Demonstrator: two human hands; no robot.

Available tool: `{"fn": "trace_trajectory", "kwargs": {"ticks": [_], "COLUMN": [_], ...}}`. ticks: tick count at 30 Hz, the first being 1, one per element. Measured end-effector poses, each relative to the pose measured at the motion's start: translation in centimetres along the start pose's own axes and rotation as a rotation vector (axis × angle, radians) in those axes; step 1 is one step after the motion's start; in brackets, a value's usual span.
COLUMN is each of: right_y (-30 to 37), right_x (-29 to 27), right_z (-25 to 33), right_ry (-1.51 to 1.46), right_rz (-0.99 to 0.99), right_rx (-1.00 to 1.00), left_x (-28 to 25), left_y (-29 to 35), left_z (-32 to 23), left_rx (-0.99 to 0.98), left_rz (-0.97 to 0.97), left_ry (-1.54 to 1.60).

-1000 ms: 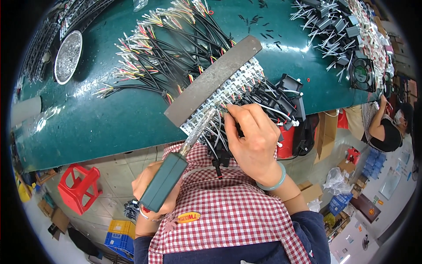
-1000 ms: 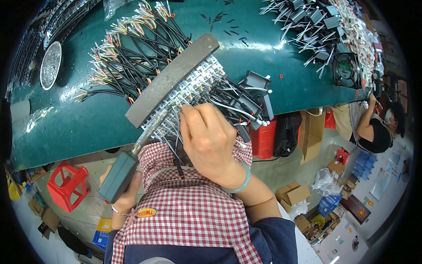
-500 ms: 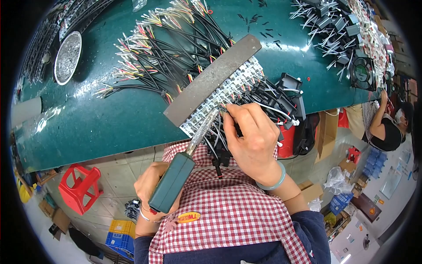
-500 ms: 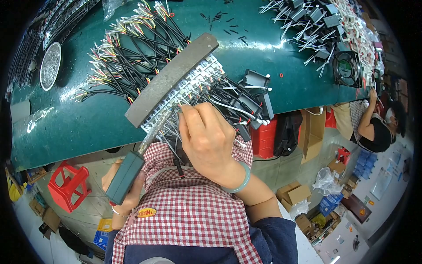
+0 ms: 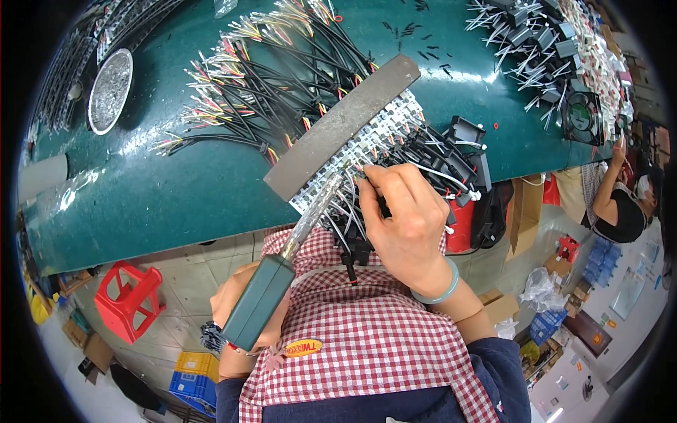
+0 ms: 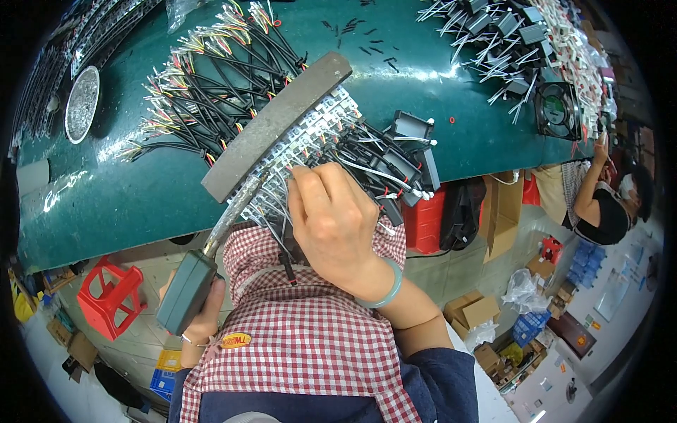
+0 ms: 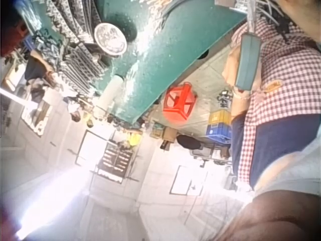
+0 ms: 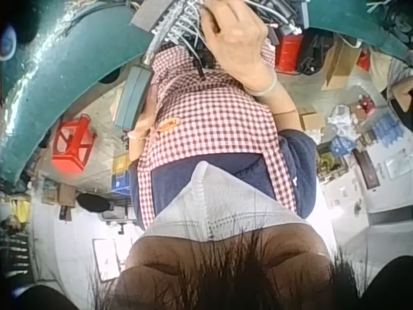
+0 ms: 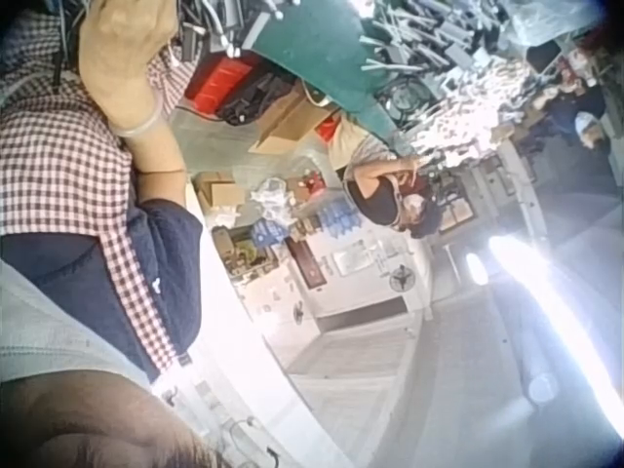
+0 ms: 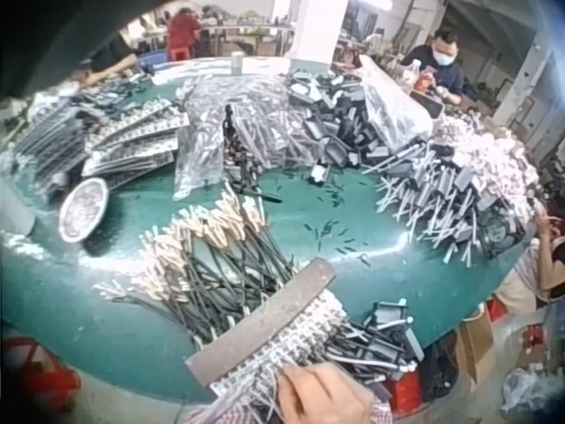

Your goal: The person solders wire connections onto electronic circuit boards using a handheld soldering tool while positioning the wires by hand.

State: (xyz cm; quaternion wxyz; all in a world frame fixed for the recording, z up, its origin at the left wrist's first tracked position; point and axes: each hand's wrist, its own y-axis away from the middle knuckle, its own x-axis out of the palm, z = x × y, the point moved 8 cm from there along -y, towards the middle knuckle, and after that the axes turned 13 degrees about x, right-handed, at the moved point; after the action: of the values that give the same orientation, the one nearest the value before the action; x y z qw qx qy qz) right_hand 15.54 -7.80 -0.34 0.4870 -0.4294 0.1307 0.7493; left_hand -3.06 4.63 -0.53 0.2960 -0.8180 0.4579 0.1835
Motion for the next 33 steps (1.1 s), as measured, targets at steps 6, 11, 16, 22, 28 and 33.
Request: {"fn": "trace_trajectory", "kwargs": {"ticks": [6, 11, 16, 22, 28, 33], "right_y": [-0.1, -0.2, 0.0, 0.2, 0.2, 0.1], "right_x": [0.3, 0.4, 0.3, 0.4, 0.5, 0.4], "right_z": [-1.2, -1.4, -0.4, -0.3, -0.2, 0.1], "right_ry": [-0.101, -0.086, -0.023, -0.026, -0.027, -0.005], "right_rz": [0.059, 0.091, 0.048, 0.048, 0.042, 0.039], "right_rx": [0.123, 0.141, 0.058, 0.042, 0.014, 0.000], "left_x": [0.3, 0.4, 0.4, 0.6, 0.7, 0.8], "left_y": [0.1, 0.1, -0.3, -0.5, -0.4, 0.0], "left_z": [0.1, 0.2, 0.0, 0.0, 0.2, 0.7], "left_rx": [0.006, 0.005, 0.033, 0.032, 0.018, 0.047], "left_rz": [0.041, 0.043, 0.047, 0.058, 0.050, 0.064], "left_ry": [-0.015, -0.006, -0.008, 0.011, 0.011, 0.049]}}
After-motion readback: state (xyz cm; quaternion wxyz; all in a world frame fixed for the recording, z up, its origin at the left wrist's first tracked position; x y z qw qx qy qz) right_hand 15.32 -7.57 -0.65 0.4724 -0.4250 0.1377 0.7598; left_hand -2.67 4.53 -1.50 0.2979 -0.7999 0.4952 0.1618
